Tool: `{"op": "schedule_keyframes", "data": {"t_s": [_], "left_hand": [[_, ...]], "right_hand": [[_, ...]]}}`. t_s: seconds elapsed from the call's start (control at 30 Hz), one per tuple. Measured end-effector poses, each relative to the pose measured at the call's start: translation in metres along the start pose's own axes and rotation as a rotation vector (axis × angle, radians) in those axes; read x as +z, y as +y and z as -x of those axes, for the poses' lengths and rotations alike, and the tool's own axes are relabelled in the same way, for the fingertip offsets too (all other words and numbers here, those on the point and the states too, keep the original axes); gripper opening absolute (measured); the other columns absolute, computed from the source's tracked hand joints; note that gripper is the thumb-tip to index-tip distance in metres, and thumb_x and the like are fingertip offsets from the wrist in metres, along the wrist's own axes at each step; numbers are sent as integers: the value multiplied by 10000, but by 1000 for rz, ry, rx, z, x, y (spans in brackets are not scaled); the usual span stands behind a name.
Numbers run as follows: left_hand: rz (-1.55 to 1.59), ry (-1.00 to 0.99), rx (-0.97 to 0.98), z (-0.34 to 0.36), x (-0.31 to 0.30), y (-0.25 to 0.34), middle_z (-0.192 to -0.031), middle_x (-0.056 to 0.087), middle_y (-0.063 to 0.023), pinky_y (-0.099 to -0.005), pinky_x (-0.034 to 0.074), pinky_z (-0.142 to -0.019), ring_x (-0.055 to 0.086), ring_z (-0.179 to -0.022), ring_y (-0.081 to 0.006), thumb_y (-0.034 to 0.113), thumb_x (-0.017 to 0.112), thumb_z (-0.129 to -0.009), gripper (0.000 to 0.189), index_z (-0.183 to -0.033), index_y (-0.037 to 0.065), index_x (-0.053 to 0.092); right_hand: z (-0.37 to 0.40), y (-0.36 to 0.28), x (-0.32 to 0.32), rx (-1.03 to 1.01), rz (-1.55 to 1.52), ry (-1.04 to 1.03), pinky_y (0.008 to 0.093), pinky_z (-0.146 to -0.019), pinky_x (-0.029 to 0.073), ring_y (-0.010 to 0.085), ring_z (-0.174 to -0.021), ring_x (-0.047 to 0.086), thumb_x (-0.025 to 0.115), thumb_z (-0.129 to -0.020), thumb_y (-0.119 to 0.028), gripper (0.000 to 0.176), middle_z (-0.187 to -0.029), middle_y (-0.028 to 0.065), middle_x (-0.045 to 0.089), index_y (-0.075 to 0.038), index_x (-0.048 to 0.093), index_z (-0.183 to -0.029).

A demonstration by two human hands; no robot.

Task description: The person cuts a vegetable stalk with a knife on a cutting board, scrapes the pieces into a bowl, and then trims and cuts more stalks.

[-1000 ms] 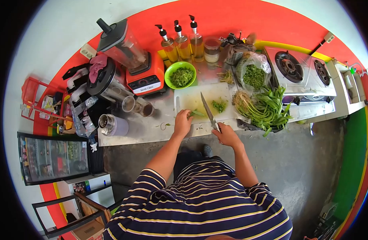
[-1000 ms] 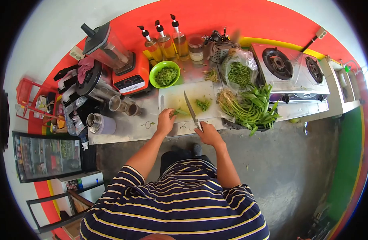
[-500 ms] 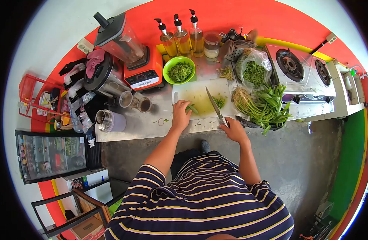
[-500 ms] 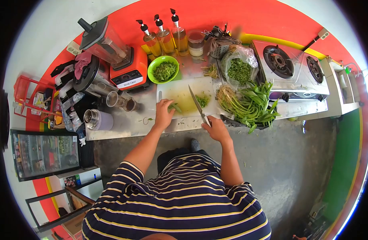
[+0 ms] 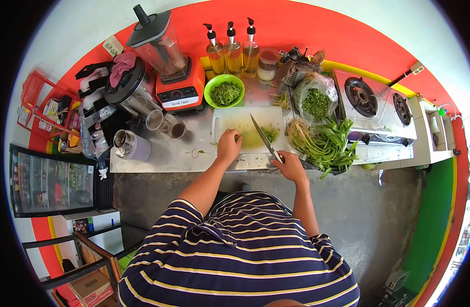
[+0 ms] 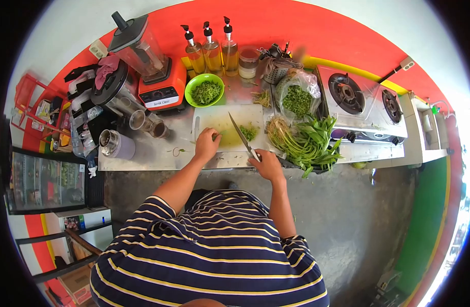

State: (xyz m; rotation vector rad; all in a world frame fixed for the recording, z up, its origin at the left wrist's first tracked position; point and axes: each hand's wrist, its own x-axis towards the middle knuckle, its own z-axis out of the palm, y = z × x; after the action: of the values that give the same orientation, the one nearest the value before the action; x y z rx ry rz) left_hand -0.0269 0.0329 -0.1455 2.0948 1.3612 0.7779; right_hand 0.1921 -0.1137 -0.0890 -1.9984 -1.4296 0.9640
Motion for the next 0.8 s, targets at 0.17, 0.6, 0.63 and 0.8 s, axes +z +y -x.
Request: {"op": "schedule_keyframes", "data": {"t_s": [0.17, 0.6, 0.63, 0.8], "left_hand": [[73, 85, 11, 4, -5, -8, -913, 643, -146, -413, 515, -775, 642, -854, -333, 95, 718, -837, 116, -862, 2, 652], [-44, 45, 56, 15, -12, -16, -1024, 637, -125, -418, 472, -908, 573, -1026, -343, 78, 710, -807, 230, -1032, 38, 683], [-35, -6, 40, 12, -8, -18, -1018, 640, -125, -416, 466, -912, 574, -1027, -346, 71, 707, -809, 224, -1029, 36, 692], [21, -131, 117, -6, 6, -19, -969, 650, -128, -423, 482, -883, 591, -983, -348, 58, 697, -816, 150, -963, 35, 714]], "right_hand": [[-11, -11, 16, -118, 15, 13, 462, -680, 477, 408, -741, 630, 729, -853, -288, 343, -775, 228, 658, 8, 700, -1024], [-14, -17, 37, -55, 42, -47, 511, -735, 492, 459, -808, 646, 680, -898, -282, 329, -842, 271, 675, 33, 651, -989], [-16, -15, 44, -63, 30, -38, 525, -751, 495, 470, -822, 646, 664, -908, -271, 333, -843, 284, 672, 44, 629, -1012], [-7, -24, 56, -62, 123, 50, 565, -790, 501, 501, -860, 644, 620, -930, -245, 350, -844, 314, 663, 63, 561, -1086]]}}
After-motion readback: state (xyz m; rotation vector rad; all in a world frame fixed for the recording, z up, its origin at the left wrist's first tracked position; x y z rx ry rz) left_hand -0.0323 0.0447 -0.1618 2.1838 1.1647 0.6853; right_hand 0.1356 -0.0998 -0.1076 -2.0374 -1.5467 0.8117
